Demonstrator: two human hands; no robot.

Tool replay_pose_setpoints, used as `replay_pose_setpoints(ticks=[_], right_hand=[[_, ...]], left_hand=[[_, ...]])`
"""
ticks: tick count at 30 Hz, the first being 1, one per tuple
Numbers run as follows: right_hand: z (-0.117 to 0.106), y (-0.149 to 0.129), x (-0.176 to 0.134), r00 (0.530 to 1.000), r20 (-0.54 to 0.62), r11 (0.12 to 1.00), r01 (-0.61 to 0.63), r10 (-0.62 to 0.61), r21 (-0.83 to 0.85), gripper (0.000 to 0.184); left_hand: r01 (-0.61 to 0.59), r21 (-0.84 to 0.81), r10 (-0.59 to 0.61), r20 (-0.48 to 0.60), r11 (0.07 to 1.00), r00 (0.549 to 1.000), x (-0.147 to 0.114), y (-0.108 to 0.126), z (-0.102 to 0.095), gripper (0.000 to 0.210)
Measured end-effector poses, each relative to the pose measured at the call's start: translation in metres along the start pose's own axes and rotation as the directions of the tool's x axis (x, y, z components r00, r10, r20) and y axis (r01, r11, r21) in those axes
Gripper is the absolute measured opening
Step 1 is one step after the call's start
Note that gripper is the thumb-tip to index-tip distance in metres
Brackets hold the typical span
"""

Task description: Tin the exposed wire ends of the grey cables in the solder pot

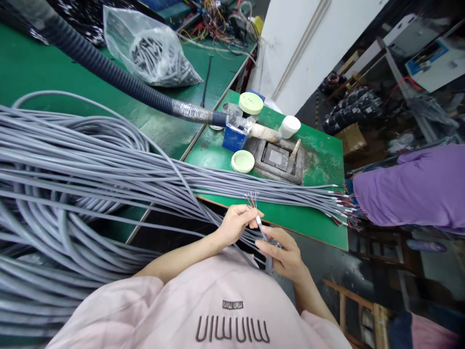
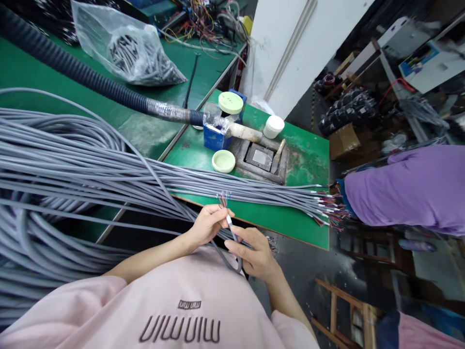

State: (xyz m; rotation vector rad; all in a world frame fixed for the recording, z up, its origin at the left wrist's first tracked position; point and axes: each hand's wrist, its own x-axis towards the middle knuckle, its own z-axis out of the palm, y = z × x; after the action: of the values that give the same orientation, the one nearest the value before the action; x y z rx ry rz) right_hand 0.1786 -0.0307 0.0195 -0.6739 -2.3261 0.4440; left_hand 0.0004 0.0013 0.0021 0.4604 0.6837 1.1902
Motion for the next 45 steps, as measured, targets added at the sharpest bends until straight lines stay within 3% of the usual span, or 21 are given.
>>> replay_pose_setpoints(ticks=[12,23,26,29,32,35,37,41,45], right_hand=[[0.0,0.0,-0.001,1.0,0.017,1.0,-0.014,0.014,0.0,0.052],[0.001,-0.001,-0.006,0.999,0.009,0.999,-0.038,0.038,-0.023,0.048],[-0.003,-0.004,-0.015,0.997,0.021,0.995,-0.079,0.081,-0.063,0.051],[-0.014,-0.009,-0.037,0.98,0.017,0.96,-0.19,0.198,-0.206,0.048],[-0.033,-0.018,-0.072,0.925,-0.06,0.827,-0.362,0.375,-0.43,0.036],[-0.046,-0.028,-0.107,0.819,-0.069,0.641,-0.496,0.57,-0.585,0.026],[-0.047,-0.033,-0.122,0.755,-0.012,0.591,-0.522,0.655,-0.615,0.025],[-0.028,-0.037,-0.12,0.728,0.095,0.661,-0.55,0.679,-0.51,0.025],[-0.008,-0.032,-0.092,0.754,0.184,0.757,-0.547,0.631,-0.358,0.025]], left_hand=[[-0.023,0.016,0.023,-0.011,1.0,1.0,0.001,-0.001,-0.001,0.036],[-0.1,0.219,0.097,0.025,0.971,0.995,0.005,-0.009,-0.008,0.037],[-0.043,0.287,0.017,0.092,0.957,0.996,0.007,-0.007,-0.005,0.034],[-0.003,0.412,-0.107,0.243,0.911,0.964,0.007,-0.007,-0.004,0.035],[-0.154,0.627,-0.088,0.337,0.764,0.937,0.008,-0.01,-0.006,0.031],[-0.424,0.751,0.077,0.451,0.506,0.889,0.012,-0.009,-0.009,0.022],[-0.549,0.774,0.166,0.525,0.316,0.835,0.017,-0.005,-0.011,0.021],[-0.57,0.819,0.229,0.568,-0.064,0.79,0.031,0.005,-0.015,0.023],[-0.459,0.815,0.218,0.549,-0.354,0.807,0.045,0.007,-0.017,0.025]])
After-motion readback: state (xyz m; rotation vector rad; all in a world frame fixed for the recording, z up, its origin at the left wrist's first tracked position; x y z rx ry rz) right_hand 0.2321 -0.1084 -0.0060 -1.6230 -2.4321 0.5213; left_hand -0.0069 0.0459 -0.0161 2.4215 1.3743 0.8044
